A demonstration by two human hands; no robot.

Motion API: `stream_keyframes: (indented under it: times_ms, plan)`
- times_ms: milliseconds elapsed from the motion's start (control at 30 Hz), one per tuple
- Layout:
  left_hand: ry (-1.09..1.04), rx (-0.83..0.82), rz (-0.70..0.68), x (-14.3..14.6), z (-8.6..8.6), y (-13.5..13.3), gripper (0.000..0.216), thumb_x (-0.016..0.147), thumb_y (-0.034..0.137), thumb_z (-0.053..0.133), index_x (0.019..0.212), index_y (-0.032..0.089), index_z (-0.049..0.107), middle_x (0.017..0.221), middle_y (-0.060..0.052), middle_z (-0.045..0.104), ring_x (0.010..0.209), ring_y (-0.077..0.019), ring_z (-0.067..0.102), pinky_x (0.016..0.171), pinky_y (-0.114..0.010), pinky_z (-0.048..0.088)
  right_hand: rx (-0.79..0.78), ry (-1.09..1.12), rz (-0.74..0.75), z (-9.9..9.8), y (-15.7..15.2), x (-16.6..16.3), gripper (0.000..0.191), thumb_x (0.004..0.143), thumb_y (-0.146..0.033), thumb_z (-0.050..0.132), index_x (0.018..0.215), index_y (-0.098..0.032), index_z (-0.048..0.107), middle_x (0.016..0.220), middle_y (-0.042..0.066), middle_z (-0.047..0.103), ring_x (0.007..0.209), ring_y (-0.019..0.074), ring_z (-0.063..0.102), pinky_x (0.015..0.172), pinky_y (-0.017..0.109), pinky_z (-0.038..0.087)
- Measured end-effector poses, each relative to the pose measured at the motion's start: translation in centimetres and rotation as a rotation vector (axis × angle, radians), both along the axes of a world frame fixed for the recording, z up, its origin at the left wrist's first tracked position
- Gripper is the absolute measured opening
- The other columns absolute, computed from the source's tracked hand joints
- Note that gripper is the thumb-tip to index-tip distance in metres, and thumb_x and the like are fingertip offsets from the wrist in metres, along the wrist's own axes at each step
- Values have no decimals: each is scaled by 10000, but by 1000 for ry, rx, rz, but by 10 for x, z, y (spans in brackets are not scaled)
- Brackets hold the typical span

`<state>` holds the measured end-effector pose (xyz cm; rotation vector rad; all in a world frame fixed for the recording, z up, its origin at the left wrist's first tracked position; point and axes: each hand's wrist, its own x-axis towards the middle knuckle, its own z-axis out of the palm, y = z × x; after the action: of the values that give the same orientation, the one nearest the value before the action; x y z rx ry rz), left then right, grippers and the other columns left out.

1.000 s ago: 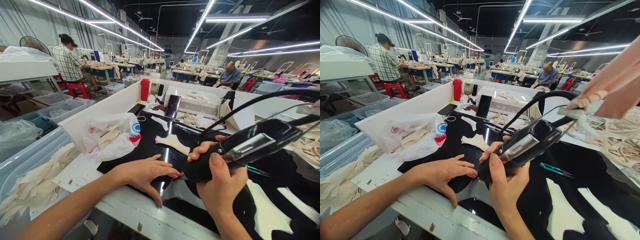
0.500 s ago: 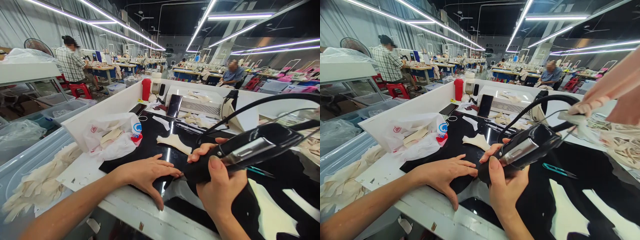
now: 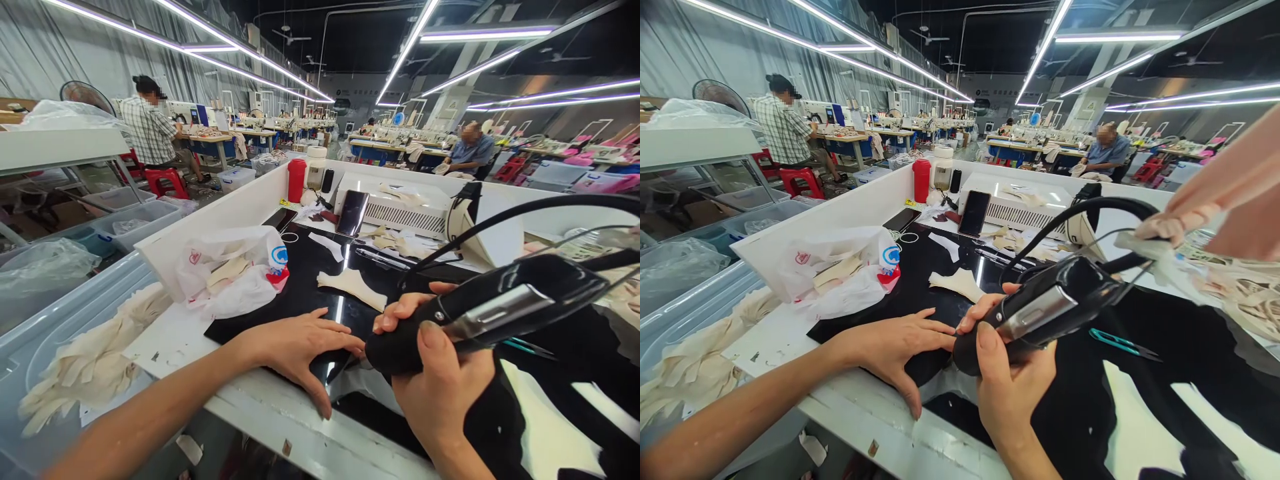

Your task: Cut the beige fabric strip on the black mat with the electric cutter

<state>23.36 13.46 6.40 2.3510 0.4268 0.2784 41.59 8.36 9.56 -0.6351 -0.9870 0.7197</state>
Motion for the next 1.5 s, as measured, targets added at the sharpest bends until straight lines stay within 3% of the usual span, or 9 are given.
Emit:
stream_keyframes:
  times_ms: [667,867,1100,1267,1367,1500]
  plan:
    - [11,50,21,0,-7,0,933,729,485,910,1524,272,471,1546,-125,541,1519,-333,402,1291,-626,37,-16,-7,53,0,-9,-9,320,852,-319,771,1114,-258,597,781,-29,613,640,146,592,611,323,556]
    - [34,33,17,1,-3,0,975,746,451,900,1573,296,408,1580,-106,505,1536,-321,374,1290,-622,-1,-5,9,95,1,-14,-15,359,837,-367,783,1126,-256,602,774,-25,602,629,148,576,569,311,554]
    - [47,36,14,0,-3,1,957,763,422,886,1580,277,408,1594,-103,488,1543,-326,362,1294,-604,-2,-1,-12,128,-4,-18,-19,316,878,-319,751,1149,-266,598,808,-22,615,655,154,602,632,353,578]
    - [9,36,33,0,-7,0,938,751,444,896,1548,276,431,1567,-113,517,1522,-331,396,1288,-623,21,-19,11,111,5,-15,-18,361,825,-366,797,1119,-262,616,781,-27,615,628,149,576,580,318,554]
    - [-66,58,41,-2,-5,-2,736,758,421,901,1387,251,560,1535,-121,535,1465,-315,471,1289,-607,96,-6,32,49,13,-12,-10,376,795,-375,809,1099,-256,624,757,-31,627,612,150,568,558,302,533]
    - [-133,132,56,-5,-1,-2,454,763,370,906,1117,210,670,1494,-144,540,1392,-307,520,1198,-473,385,-15,54,-21,21,-8,8,390,748,-353,830,1065,-252,628,738,-40,641,583,154,581,545,303,522]
